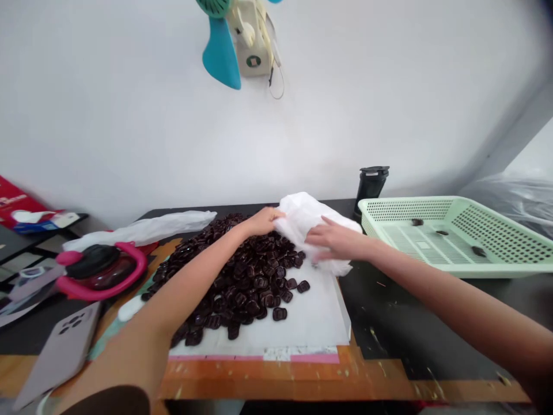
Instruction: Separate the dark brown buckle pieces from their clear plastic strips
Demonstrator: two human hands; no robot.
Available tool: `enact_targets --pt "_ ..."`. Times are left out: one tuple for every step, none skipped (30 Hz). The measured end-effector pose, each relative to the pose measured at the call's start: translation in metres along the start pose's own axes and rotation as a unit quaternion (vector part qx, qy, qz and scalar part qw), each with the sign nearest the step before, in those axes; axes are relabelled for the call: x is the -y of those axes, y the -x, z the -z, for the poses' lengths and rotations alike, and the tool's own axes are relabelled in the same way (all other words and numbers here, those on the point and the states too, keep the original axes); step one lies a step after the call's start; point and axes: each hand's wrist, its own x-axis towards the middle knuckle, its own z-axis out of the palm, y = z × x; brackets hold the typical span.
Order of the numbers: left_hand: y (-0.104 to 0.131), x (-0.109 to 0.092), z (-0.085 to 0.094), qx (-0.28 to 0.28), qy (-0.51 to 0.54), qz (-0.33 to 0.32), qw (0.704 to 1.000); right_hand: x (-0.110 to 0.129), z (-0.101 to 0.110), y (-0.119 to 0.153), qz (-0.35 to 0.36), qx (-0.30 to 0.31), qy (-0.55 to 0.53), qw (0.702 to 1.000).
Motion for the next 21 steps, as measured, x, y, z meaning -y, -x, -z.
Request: enact_targets --pt "0.015 0.004 0.001 0.048 -0.028 -0.016 0.998 0.004 -0.001 0.002 0.024 0.038 -0.009 0.999" --pt "0.028 0.007 0.001 0.071 -0.049 -0.024 0.996 0.003 0.000 0.004 0.017 0.028 -0.012 0.999" --pt "0.039 0.008 0.001 0.083 -0.068 -0.026 0.994 -0.002 0.002 0.005 -0.023 -0.015 -0.009 1.000" --pt "0.047 0.009 0.001 0.084 -0.088 -0.022 0.992 -0.011 0.005 0.005 -0.093 -0.085 -0.002 0.992" --pt "0.054 0.009 0.002 0.084 -0.108 -0.014 0.991 -0.022 0.008 0.003 -0.179 -0.135 0.002 0.974" --pt "0.059 0.009 0.002 0.085 -0.126 -0.005 0.988 -0.035 0.010 0.000 -0.268 -0.162 -0.001 0.950" --pt "0.063 0.009 0.002 0.090 -0.143 0.003 0.986 -0.047 0.011 -0.004 -0.347 -0.161 -0.014 0.924" --pt "0.065 0.008 0.002 0.098 -0.158 0.010 0.983 -0.056 0.010 -0.009 -0.393 -0.130 -0.040 0.909" --pt "0.068 0.007 0.001 0.108 -0.172 0.016 0.979 -0.063 0.007 -0.015 -0.411 -0.086 -0.075 0.904" --pt "0.070 0.006 0.000 0.118 -0.187 0.021 0.975 -0.066 0.002 -0.022 -0.415 -0.052 -0.104 0.902" --pt "0.072 0.003 -0.002 0.124 -0.204 0.020 0.971 -0.066 -0.004 -0.028 -0.412 -0.017 -0.119 0.903" --pt "0.075 0.000 -0.005 0.124 -0.225 0.013 0.966 -0.063 -0.012 -0.035 -0.413 0.006 -0.114 0.904" --pt "0.077 -0.003 -0.010 0.116 -0.249 -0.003 0.962 -0.058 -0.020 -0.040 -0.419 0.008 -0.099 0.903" --pt "0.081 -0.008 -0.016 0.101 -0.274 -0.031 0.956 -0.053 -0.028 -0.044 -0.427 -0.003 -0.082 0.901" --pt "0.084 -0.013 -0.024 0.079 -0.299 -0.067 0.949 -0.049 -0.034 -0.047 -0.431 -0.021 -0.067 0.900" --pt "0.088 -0.018 -0.033 0.057 -0.320 -0.107 0.939 -0.046 -0.040 -0.049 -0.433 -0.046 -0.056 0.899" --pt "0.092 -0.024 -0.043 0.040 -0.340 -0.148 0.928 -0.044 -0.043 -0.050 -0.434 -0.071 -0.048 0.897" --pt "0.096 -0.029 -0.053 0.031 -0.358 -0.191 0.913 -0.044 -0.043 -0.050 -0.435 -0.093 -0.041 0.895" --pt "0.100 -0.035 -0.062 0.028 -0.371 -0.233 0.899 -0.045 -0.042 -0.050 -0.439 -0.114 -0.033 0.890" --pt "0.103 -0.041 -0.070 0.019 -0.380 -0.275 0.883 -0.047 -0.038 -0.049 -0.445 -0.134 -0.024 0.885" --pt "0.106 -0.047 -0.077 0.017 -0.385 -0.315 0.867 -0.050 -0.032 -0.049 -0.453 -0.153 -0.012 0.878"
